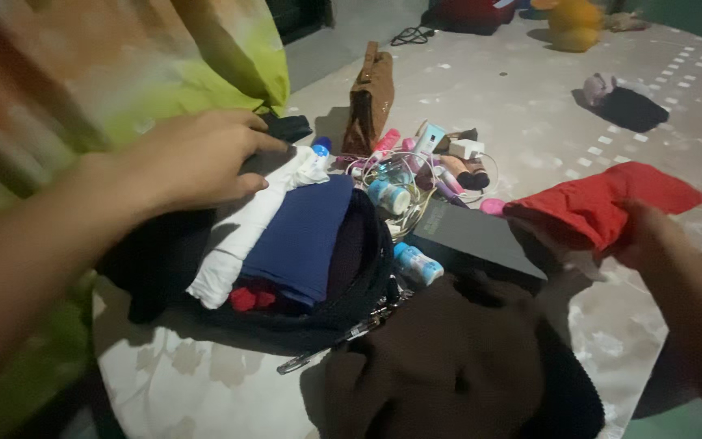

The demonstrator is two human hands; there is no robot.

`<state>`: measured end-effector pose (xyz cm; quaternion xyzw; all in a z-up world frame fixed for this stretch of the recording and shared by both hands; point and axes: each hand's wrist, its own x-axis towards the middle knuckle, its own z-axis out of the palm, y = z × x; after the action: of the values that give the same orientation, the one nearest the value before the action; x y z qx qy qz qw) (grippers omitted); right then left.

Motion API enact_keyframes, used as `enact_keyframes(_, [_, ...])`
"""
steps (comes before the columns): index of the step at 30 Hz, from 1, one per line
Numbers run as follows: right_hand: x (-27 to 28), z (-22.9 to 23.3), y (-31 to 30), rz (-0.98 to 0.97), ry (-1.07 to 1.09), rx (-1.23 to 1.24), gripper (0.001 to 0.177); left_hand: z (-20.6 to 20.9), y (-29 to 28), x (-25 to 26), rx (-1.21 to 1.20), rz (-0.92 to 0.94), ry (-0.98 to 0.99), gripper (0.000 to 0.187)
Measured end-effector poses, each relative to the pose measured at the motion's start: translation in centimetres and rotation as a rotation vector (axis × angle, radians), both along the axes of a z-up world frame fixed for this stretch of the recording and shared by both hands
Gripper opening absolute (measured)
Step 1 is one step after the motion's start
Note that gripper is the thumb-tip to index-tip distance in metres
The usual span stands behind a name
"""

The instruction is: The person packs a black backpack on a table, placing folded clothing items one at a time into the main compartment and pressing them down to fit. They then zip the compartments closed and adjust the bag on the table.

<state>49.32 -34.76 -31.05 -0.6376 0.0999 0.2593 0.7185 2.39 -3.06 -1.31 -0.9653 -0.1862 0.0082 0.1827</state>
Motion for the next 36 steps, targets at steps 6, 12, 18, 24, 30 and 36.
enact_keyframes(6, [-2.3,4.5,1.1,-0.095,-0.278,0.142,0.047,0.1,0.8,-1.0,-0.014,-0.075,-0.072,0.07])
enact_keyframes(12, [-9.0,12.0,3.2,0.062,-0.392,0.34,0.047,0.2,1.7,-1.2,-0.009,-0.027,-0.073,0.078])
enact_keyframes(18, [-18.0,16.7,8.6,0.286,-0.167,0.383,0.05,0.9,3.2,-1.2,-0.06,-0.081,-0.102,0.078])
enact_keyframes(24, [-26.5,18.3,15.1,0.59,0.037,0.692,0.044,1.7,5.1,-1.3,-0.113,-0.031,-0.127,0.08])
enact_keyframes(30, [-32.0,17.1,19.4,0.747,0.155,0.802,0.049,2.9,6.2,-2.1,-0.315,0.045,-0.228,0.078])
enact_keyframes(36, [-34.7,12.8,23.1,0.9,0.229,0.63,0.042,3.3,6.7,-2.5,-0.257,-0.1,-0.265,0.074])
